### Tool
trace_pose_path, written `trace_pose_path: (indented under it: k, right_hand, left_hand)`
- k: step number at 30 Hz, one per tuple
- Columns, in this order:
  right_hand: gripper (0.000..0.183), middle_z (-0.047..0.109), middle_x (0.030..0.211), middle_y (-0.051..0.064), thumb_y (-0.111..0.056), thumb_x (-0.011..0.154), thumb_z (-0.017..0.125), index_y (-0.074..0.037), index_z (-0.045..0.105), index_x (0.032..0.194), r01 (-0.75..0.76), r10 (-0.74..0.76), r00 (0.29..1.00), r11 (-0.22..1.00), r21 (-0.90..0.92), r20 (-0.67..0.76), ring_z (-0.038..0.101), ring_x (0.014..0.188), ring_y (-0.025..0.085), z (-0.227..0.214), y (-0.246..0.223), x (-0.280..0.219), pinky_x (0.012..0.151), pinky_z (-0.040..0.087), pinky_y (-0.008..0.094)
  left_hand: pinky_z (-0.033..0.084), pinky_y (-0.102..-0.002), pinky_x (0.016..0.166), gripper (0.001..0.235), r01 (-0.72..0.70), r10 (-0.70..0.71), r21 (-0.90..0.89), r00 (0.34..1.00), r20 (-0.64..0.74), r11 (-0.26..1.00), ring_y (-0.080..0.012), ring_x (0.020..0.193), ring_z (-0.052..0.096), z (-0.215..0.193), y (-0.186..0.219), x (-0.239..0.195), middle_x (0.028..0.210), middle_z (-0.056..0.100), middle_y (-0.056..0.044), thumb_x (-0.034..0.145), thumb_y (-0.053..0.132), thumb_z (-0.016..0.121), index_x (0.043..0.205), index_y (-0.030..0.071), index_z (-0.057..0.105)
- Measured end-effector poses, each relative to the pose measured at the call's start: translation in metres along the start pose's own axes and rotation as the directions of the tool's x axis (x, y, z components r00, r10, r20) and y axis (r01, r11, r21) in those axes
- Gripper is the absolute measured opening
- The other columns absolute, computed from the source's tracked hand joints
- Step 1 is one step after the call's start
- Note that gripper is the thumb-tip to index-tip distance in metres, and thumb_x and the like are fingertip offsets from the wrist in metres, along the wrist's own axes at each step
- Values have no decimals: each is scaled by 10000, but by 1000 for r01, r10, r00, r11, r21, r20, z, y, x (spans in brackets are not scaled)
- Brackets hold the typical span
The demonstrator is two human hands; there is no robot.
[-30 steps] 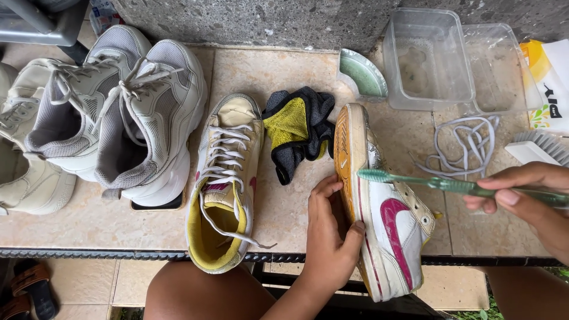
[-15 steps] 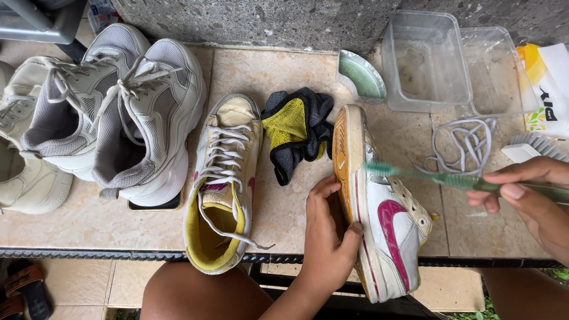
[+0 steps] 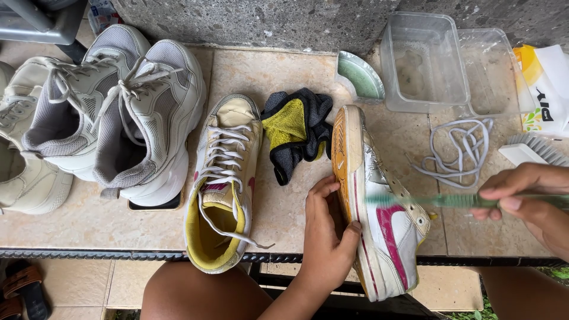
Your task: Cleaning sneakers with a toothbrush and cleaning solution.
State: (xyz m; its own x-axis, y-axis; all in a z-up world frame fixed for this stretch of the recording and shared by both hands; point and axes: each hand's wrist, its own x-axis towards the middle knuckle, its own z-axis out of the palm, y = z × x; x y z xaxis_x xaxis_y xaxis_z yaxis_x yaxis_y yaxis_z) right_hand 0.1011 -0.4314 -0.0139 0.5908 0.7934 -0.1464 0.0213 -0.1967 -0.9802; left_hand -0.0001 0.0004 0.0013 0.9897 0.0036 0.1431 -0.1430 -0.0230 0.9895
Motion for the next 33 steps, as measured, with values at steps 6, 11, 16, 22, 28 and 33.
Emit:
trace_pose_path:
  k: [6,11,16,22,28,33]
  right_hand:
    - [223,874,887,41,-247,933,644,-112,779,1049,35,-159,909,950,-309,-386,876,682,84,79,-75,35,507,724,117]
    - [256,881,924,105,-168,925,594,-38,791,1024,-199,-7,830,930,-309,-557,873,766,171,116,-119,63,628,717,250]
    - [248,888,929,170,-81,859,656,21,765,1058,-199,-27,791,933,-299,-611,921,836,239,129,-140,70,713,776,287]
    - [257,918,900,122,-123,853,679,-22,791,1061,-174,-35,834,931,-322,-551,929,773,190,126,-141,73,682,779,250]
    - [250,924,869,141,-110,853,680,-4,808,1039,-165,-5,845,949,-270,-534,944,778,215,124,-144,69,687,802,272]
    - [259,944,878,111,-108,853,684,-29,814,1063,-176,3,863,939,-296,-506,953,766,180,121,-141,62,696,807,248]
  left_hand:
    - [349,-473,1172,517,8,-8,2,1000,2,1000,-328,1399,434,-1,1,0,1436,462,-185,883,246,531,1343,41,410]
    - [341,-479,1182,511,2,-2,-6,1000,-3,1000,-337,1404,431,0,-1,0,1439,459,-198,876,209,538,1338,33,412]
    - [322,-473,1206,494,26,-26,-32,1000,8,999,-335,1419,419,0,0,-1,1444,450,-197,865,141,542,1329,39,408]
    - [329,-465,1196,512,36,-36,-14,999,8,999,-331,1405,430,0,1,0,1426,461,-195,840,128,544,1326,35,414]
    - [325,-474,1198,520,54,-54,-15,998,15,998,-329,1409,424,-1,2,0,1433,457,-188,837,120,546,1332,42,408]
    - [303,-464,1208,537,70,-68,-73,997,22,995,-329,1426,402,0,3,-1,1440,441,-207,767,28,380,1303,19,409]
